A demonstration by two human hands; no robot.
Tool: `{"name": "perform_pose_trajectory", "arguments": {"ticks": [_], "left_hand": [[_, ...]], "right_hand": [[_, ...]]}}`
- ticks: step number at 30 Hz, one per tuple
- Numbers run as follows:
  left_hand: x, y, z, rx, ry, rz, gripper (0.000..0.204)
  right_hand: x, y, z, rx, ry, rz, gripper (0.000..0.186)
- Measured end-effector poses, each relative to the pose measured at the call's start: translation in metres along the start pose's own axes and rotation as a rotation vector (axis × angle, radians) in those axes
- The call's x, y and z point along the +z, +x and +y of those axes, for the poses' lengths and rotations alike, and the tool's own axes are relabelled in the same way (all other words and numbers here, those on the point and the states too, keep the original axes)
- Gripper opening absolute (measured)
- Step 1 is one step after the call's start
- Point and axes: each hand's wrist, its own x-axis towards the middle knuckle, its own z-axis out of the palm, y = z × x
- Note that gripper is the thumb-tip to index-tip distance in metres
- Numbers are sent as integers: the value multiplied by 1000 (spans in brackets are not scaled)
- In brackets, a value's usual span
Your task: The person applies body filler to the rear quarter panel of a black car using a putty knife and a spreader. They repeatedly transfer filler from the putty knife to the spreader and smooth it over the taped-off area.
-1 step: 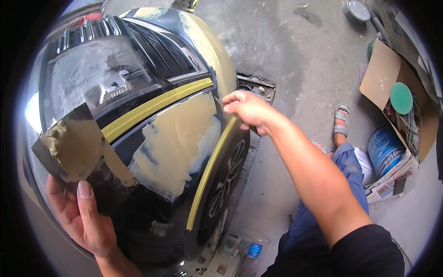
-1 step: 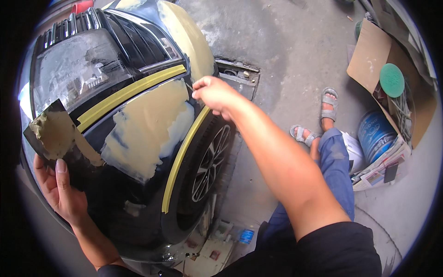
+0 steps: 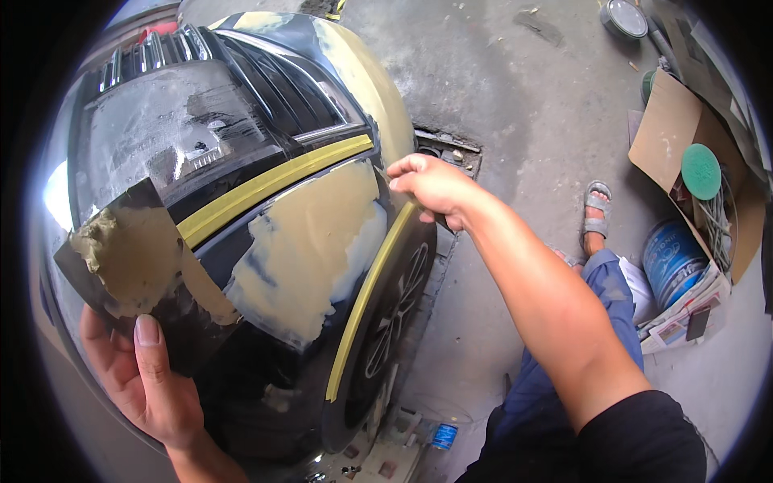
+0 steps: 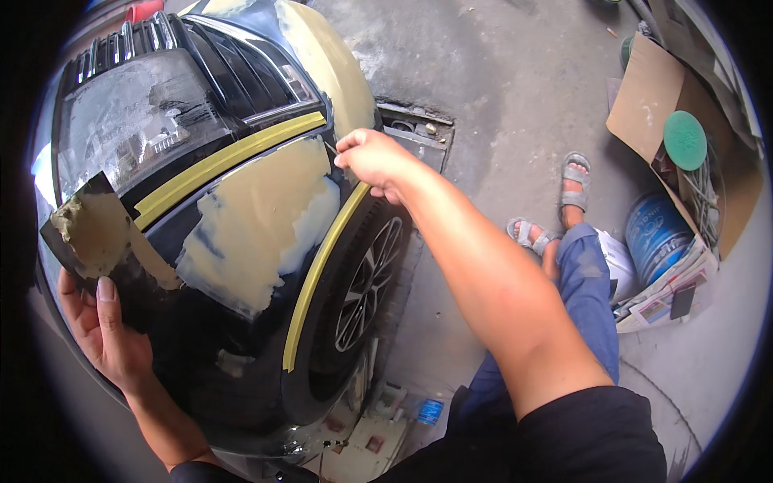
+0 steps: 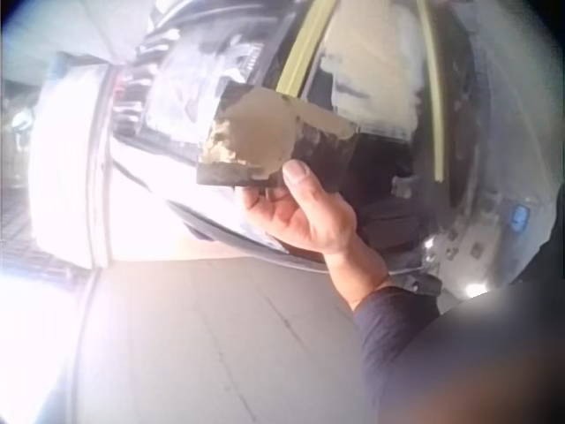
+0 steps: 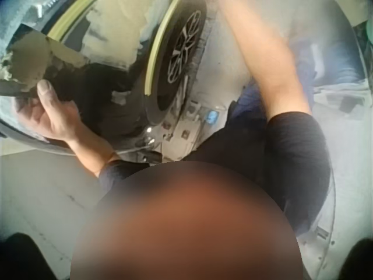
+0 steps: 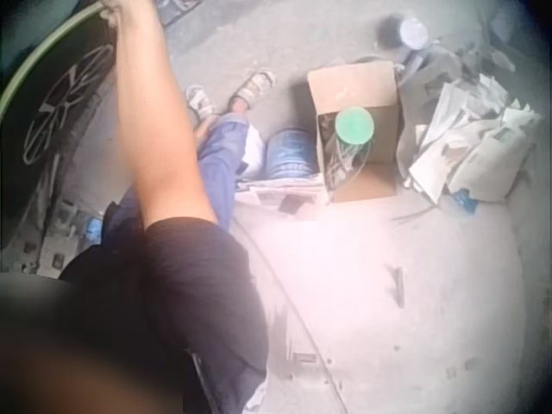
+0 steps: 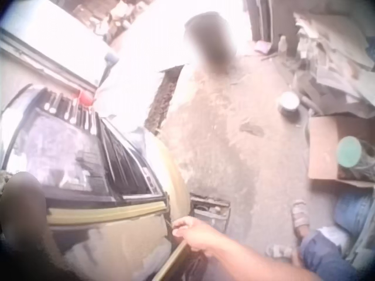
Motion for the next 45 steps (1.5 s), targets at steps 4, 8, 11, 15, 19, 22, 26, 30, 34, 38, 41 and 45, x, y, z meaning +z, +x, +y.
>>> {"name": "perform_pose_trajectory", "arguments": {"ticks": [4, 8, 11, 15, 19, 22, 26, 30, 34, 38, 41, 45], "left_hand": [[-3, 0, -2, 36, 28, -33, 46], [-1, 2, -2, 54, 46, -5, 46], [-1, 5, -1, 76, 60, -8, 45], [-5, 6, -6, 78, 9, -33, 45], [-10, 3, -11, 59, 14, -41, 44], [-7, 1, -10, 54, -29, -51, 44], [-3, 4, -4, 73, -7, -54, 44], [-4, 2, -4, 82, 27, -38, 44], [-2, 5, -5, 74, 11, -46, 44], [-5, 9, -7, 110, 0, -54, 44], [-6, 9, -8, 102, 7, -66, 43], [-9, 2, -11, 42, -3, -65, 44]], "right_hand": [[20, -21, -9, -75, -1, -49, 41], [60, -45, 11, -289, -28, -52, 38], [84, -72, 23, -425, -145, -14, 37], [107, -99, 47, -652, -255, 42, 34], [77, -91, 57, -481, -205, -55, 34], [34, -35, 51, -216, 86, -32, 35], [4, 4, 23, 29, 80, 40, 36], [18, -10, 18, 52, 137, -87, 36], [49, -47, 23, -93, 67, -68, 40], [85, -67, 45, -191, 204, -66, 41], [97, -86, 59, -244, 212, -155, 38], [49, -73, 50, -144, 97, -114, 37]]}}
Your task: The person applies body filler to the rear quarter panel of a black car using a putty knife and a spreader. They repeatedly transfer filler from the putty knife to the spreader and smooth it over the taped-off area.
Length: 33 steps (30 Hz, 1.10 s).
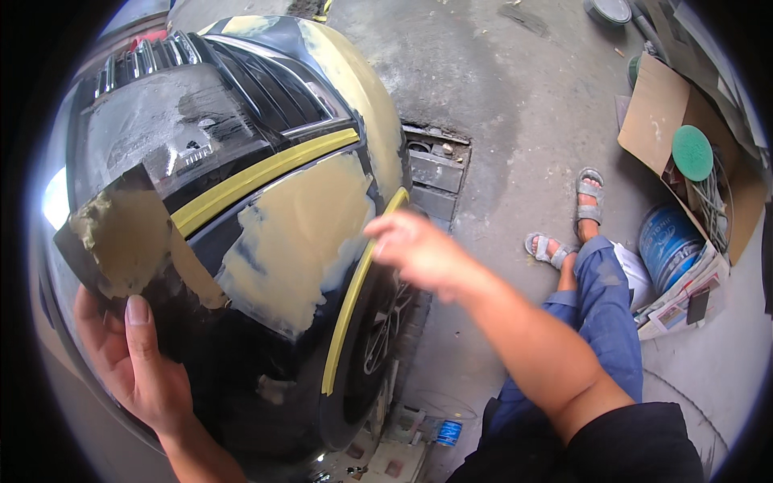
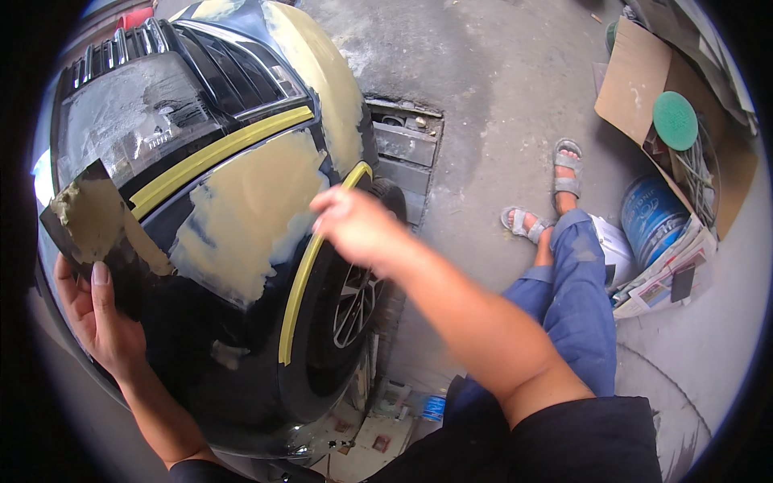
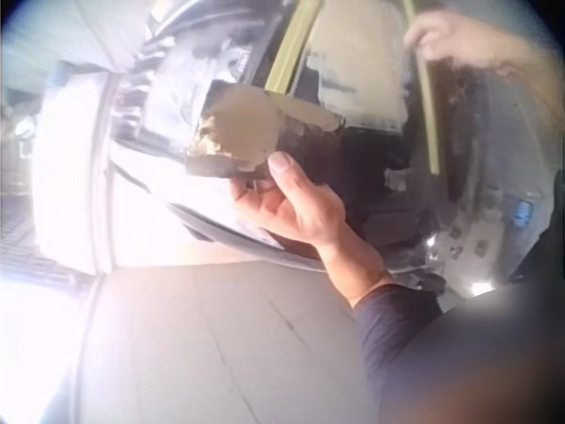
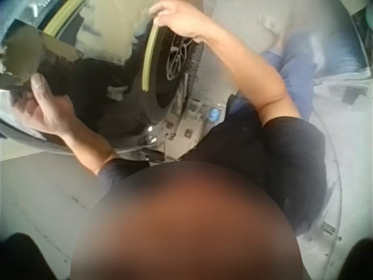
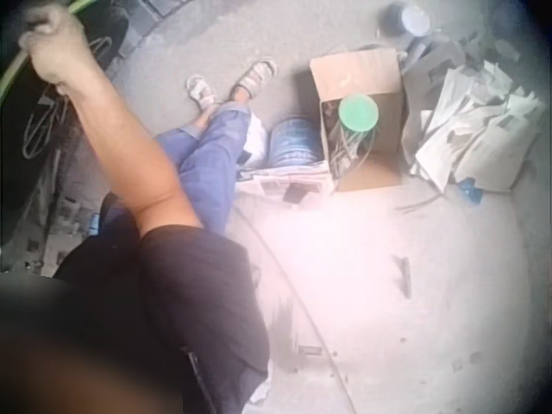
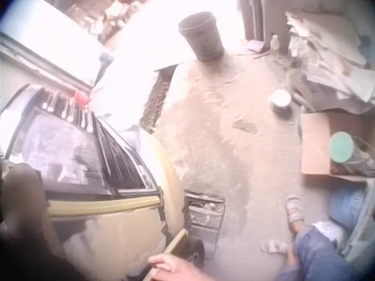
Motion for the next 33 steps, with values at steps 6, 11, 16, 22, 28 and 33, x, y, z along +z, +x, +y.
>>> {"name": "perform_pose_trajectory", "arguments": {"ticks": [6, 11, 16, 22, 28, 33], "left_hand": [[5, 1, 8, 5, -9, 3, 45], [7, 1, 11, 8, 65, 31, 45], [7, -2, 12, -63, 89, 69, 48], [3, -2, 10, -39, 88, 48, 47], [6, -1, 13, -28, 67, 37, 45], [7, 1, 9, 1, 7, 66, 45]], "right_hand": [[-66, 73, -12, 191, 202, 72, 31], [-53, 80, -28, 236, 117, 77, 30], [-40, 56, -16, 157, 69, -53, 34], [-55, 68, -14, 252, 226, 77, 30], [-26, 61, -9, 219, 190, 89, 38], [4, 27, -21, 200, 146, 43, 43]]}}
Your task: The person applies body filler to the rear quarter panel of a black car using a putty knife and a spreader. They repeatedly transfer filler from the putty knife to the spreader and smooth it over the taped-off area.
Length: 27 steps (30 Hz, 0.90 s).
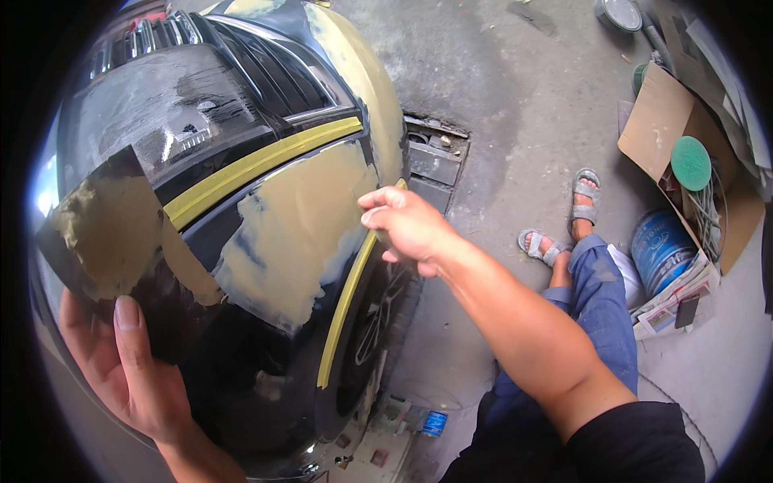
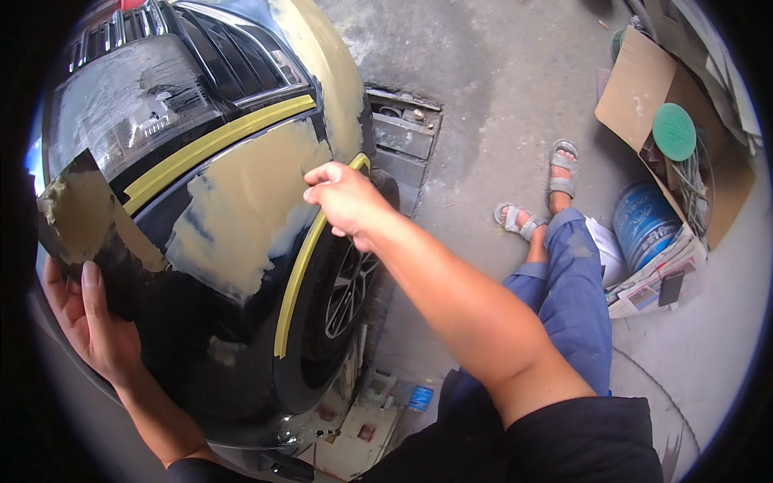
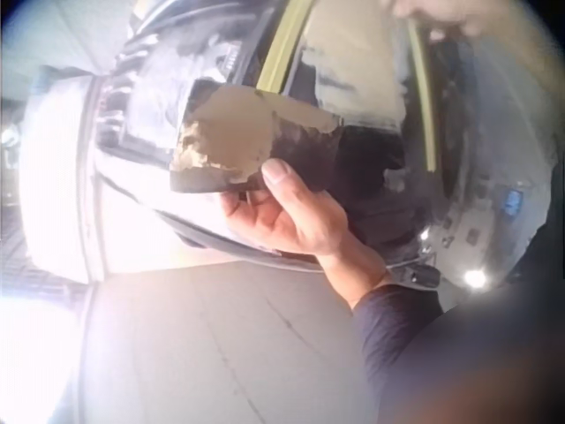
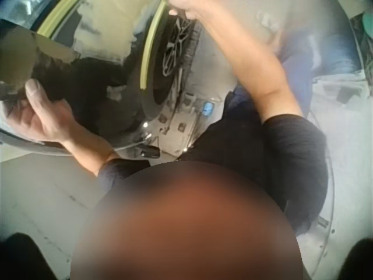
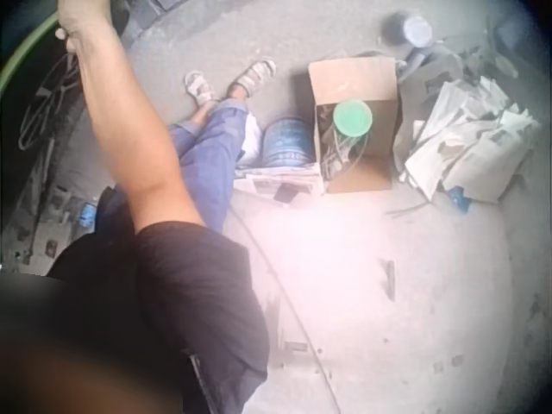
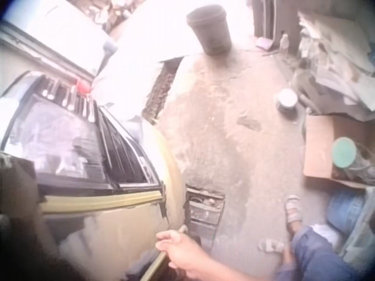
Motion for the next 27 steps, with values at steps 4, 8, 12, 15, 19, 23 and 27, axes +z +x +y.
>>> {"name": "perform_pose_trajectory", "arguments": {"ticks": [4, 8, 12, 15, 19, 23, 27], "left_hand": [[-2, 3, -1, 26, -12, -32, 43], [-5, 6, -4, 60, -20, -72, 42], [1, 8, 0, 57, -22, -59, 44], [-1, 7, -3, 54, -15, -52, 45], [-2, 11, -3, 58, -41, -86, 44], [-3, 12, -1, 40, -58, -110, 45], [-2, 17, -8, -35, -192, -144, 46]], "right_hand": [[22, -20, 14, -77, -16, -26, 46], [45, -38, 28, -114, -2, 1, 44], [67, -46, 49, -237, 45, 11, 40], [85, -61, 60, -282, 17, 23, 38], [102, -80, 69, -326, -70, 59, 38], [119, -96, 88, -480, -162, 79, 36], [105, -106, 90, -505, -247, 28, 35]]}}
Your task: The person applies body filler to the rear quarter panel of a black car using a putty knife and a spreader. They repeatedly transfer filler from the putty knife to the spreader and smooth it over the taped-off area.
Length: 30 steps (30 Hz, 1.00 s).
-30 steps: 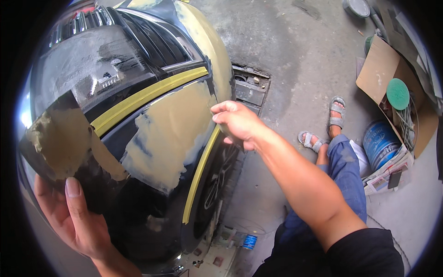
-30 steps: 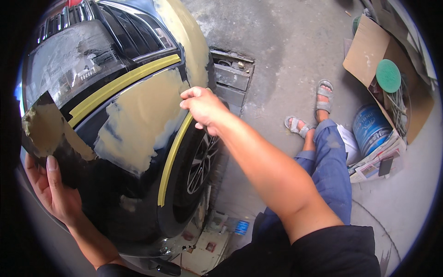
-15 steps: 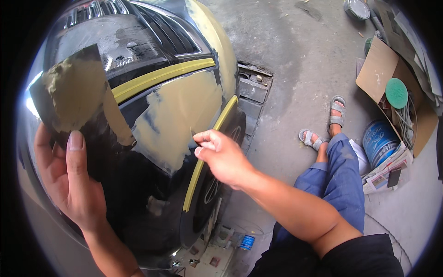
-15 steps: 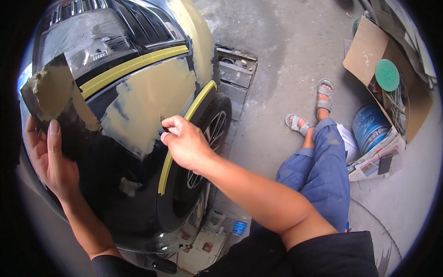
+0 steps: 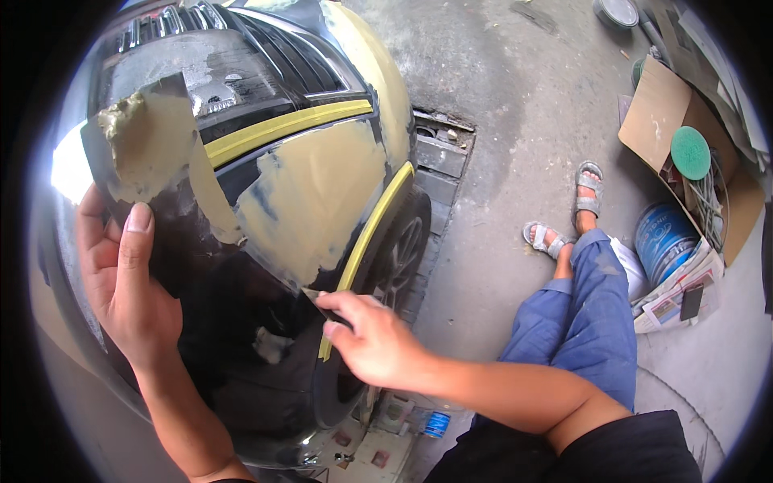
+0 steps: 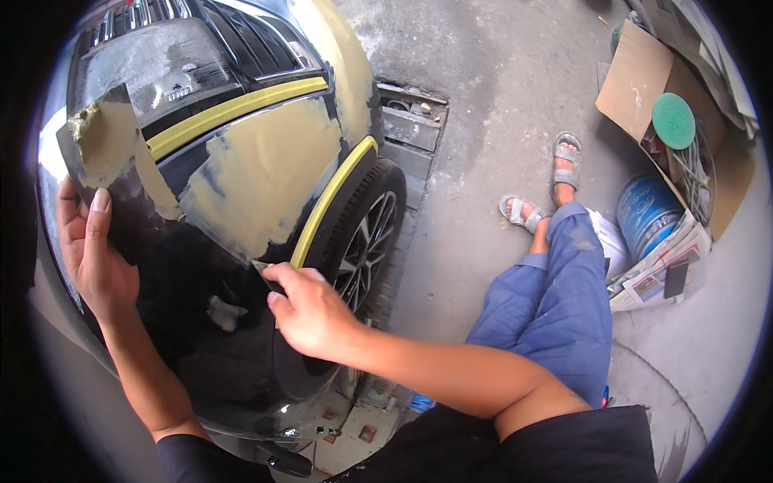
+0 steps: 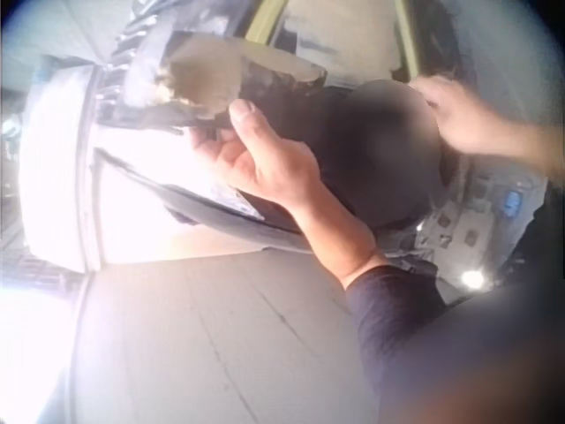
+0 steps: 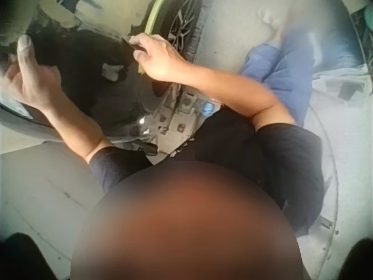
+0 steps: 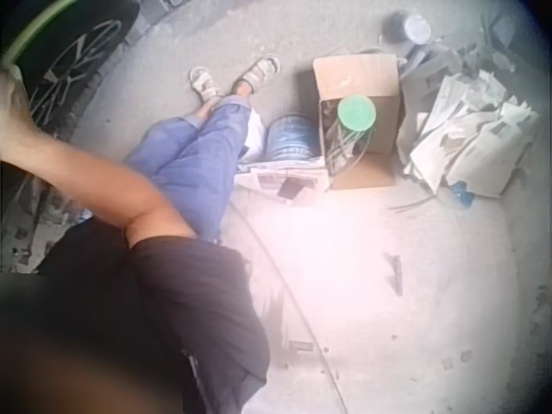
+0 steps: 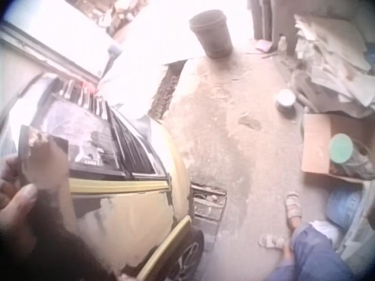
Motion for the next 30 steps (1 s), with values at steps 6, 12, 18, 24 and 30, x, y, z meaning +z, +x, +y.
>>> {"name": "perform_pose_trajectory", "arguments": {"ticks": [6, 12, 18, 24, 30], "left_hand": [[-3, -7, 4, -155, -213, 4, 50], [0, -7, 4, -224, -329, -16, 49], [1, -13, 10, -129, -303, 22, 52], [0, -12, 5, -131, -206, 98, 55], [-3, -13, 6, -129, -174, 137, 54]], "right_hand": [[-49, 30, -62, -503, 493, 29, 43], [-15, 46, -71, -970, 180, 193, 40], [-42, 55, -12, -721, -214, 147, 46], [-127, 133, 64, 85, -113, 212, 46], [-132, 174, 49, 172, 122, 164, 45]]}}
